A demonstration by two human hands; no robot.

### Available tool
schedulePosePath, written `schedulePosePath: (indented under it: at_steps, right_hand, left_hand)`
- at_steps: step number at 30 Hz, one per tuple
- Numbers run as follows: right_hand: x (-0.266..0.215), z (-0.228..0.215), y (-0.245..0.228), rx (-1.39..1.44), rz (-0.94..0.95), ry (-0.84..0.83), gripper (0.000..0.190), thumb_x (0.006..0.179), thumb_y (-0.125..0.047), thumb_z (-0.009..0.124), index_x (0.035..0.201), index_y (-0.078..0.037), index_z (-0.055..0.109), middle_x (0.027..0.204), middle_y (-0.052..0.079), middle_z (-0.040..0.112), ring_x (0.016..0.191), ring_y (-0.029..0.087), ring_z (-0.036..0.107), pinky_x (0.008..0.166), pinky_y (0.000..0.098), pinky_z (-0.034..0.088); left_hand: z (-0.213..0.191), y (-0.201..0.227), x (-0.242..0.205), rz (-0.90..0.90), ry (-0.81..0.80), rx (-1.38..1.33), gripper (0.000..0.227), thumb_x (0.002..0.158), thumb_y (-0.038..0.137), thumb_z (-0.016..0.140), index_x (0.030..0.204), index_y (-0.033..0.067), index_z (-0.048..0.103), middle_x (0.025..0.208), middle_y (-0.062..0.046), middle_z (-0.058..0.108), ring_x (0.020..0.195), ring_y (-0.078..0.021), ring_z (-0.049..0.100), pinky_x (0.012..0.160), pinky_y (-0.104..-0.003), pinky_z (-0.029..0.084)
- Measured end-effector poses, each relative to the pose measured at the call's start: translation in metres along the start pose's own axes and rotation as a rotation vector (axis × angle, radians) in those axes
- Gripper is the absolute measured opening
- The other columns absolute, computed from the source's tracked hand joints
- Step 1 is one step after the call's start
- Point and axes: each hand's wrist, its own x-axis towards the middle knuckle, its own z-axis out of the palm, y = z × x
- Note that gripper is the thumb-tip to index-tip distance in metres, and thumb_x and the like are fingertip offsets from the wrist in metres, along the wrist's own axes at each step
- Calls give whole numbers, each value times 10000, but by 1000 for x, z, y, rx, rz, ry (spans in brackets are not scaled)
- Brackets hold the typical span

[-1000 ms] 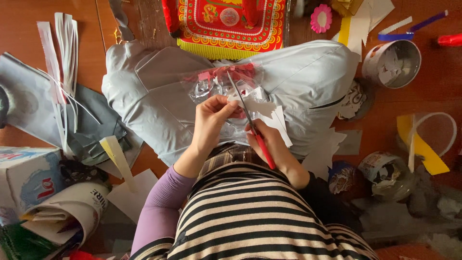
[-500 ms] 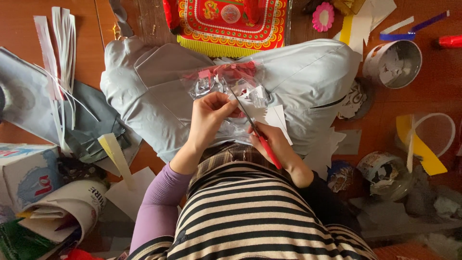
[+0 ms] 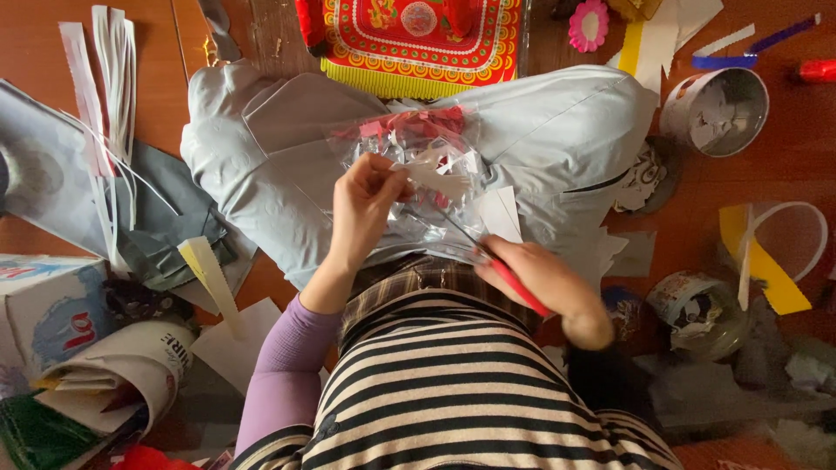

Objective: Cutting paper strips and gluing decorations onto traditional paper models.

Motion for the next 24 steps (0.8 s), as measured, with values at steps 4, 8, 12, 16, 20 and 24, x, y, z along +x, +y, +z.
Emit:
schedulePosePath:
  at_steps: [4, 8, 12, 16, 20, 24]
  right_hand:
    - [-38, -43, 50, -104, -116, -158, 205, 932, -220, 711, 1042, -61, 644, 799, 94, 754, 644, 217, 722, 603, 338, 569]
    - [-43, -62, 11, -58, -157, -29, 245, 876, -183, 735, 1078, -68, 656, 812, 61, 777, 681, 177, 768, 625, 305, 593]
    - [-7, -30, -2, 109, -269, 373, 427, 855, -93, 792, 1226, -27, 590, 974, 109, 697, 867, 183, 684, 784, 312, 573]
    - [31, -9, -24, 110, -465, 516, 443, 853, 17, 763, 1246, -40, 567, 1033, 127, 677, 864, 180, 671, 746, 300, 560]
    - [41, -6, -36, 148, -328, 467, 397, 867, 67, 665, 1238, -57, 598, 942, 120, 677, 764, 184, 661, 709, 319, 536]
    - [53, 2, -33, 169, -399, 507, 353, 902, 5, 684, 1237, -47, 584, 960, 129, 675, 808, 212, 658, 736, 333, 531]
  left_hand:
    - [-6, -1, -3, 27, 55, 237, 83, 995, 55, 721, 986, -14, 676, 782, -33, 660, 699, -64, 578, 621, -226, 473]
    - [3, 13, -7, 111, 23, 458, 95, 949, 51, 768, 974, -9, 698, 793, -34, 625, 693, -80, 552, 605, -243, 459]
    - [16, 30, -10, 280, -146, 565, 102, 937, 68, 746, 1001, 21, 682, 883, -72, 685, 744, -139, 675, 657, -269, 550]
    - [27, 45, -14, 270, -311, 752, 109, 945, 86, 724, 1034, 35, 688, 852, -119, 738, 743, -203, 724, 653, -315, 554]
    - [27, 47, -16, 272, -371, 820, 108, 953, 88, 710, 1050, 43, 695, 860, -133, 748, 740, -211, 739, 646, -322, 557]
    - [29, 47, -13, 250, -308, 768, 169, 922, 65, 722, 1084, 32, 686, 900, -114, 765, 798, -185, 765, 704, -297, 581]
